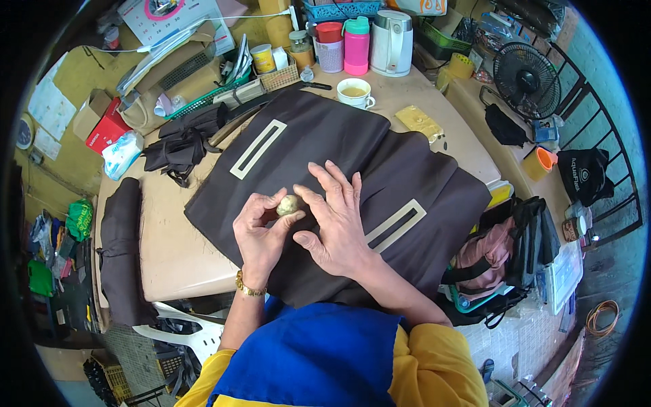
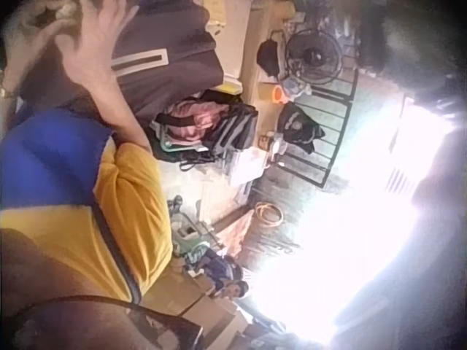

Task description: The person handles a large piece of brown leather fabric on a workshop table, checking various attachments and then handling a small round piece of material.

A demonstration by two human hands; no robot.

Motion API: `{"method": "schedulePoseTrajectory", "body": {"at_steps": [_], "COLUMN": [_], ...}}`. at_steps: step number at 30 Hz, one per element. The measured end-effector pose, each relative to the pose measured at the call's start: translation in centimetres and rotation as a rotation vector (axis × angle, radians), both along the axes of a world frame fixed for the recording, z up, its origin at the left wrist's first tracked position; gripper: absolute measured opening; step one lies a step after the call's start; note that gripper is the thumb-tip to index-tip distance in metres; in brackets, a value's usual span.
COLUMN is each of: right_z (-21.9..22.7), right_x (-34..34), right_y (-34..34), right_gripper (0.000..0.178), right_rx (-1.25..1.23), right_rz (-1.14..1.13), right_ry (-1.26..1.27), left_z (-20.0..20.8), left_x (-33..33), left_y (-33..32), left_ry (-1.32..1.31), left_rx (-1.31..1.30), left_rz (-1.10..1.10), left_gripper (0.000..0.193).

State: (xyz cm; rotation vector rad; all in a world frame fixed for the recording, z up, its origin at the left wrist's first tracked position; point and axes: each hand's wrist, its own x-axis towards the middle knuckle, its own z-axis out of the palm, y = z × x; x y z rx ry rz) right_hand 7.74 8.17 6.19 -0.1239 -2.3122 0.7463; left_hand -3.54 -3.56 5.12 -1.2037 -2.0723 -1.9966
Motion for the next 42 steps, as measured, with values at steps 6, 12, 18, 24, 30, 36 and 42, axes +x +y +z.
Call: {"method": "schedulePoseTrajectory", "body": {"at_steps": [6, 12, 18, 24, 30, 36, 42], "right_z": [0.8, -1.5, -2.8, -2.7, -2.9, -2.4, -2.6], "right_x": [-0.5, -1.4, -0.2, -0.2, -0.3, -0.9, -0.8], "right_y": [0.0, 0.2, 1.8, 3.2, 2.9, 0.6, 0.8], "right_gripper": [0.096, 0.08, 0.092, 0.08, 0.077, 0.093, 0.104], "right_rx": [-0.777, -0.691, -1.474, -1.977, -1.798, -1.453, -1.391], "right_rz": [0.477, 0.507, 0.8, 1.074, 1.086, 0.928, 0.887], "right_ry": [0.268, 0.102, 0.17, 0.347, 0.353, 0.308, 0.208], "left_z": [-0.6, -0.6, 0.6, 1.4, 0.1, -0.2, -0.5], "left_x": [-1.2, 0.9, -1.7, 0.0, 0.4, 2.1, 2.5], "left_y": [-0.4, 0.9, -1.0, -0.8, -0.2, 0.8, 0.9], "left_ry": [-0.5, -0.88, -0.96, -0.704, -0.575, -0.678, -0.528], "left_rx": [0.11, 0.323, 0.579, 0.387, 0.339, 0.275, 0.192], "left_rz": [-0.165, -0.469, -0.443, -0.389, -0.383, -0.411, -0.462], "left_gripper": [0.037, 0.04, 0.043, 0.042, 0.019, 0.014, 0.015]}}
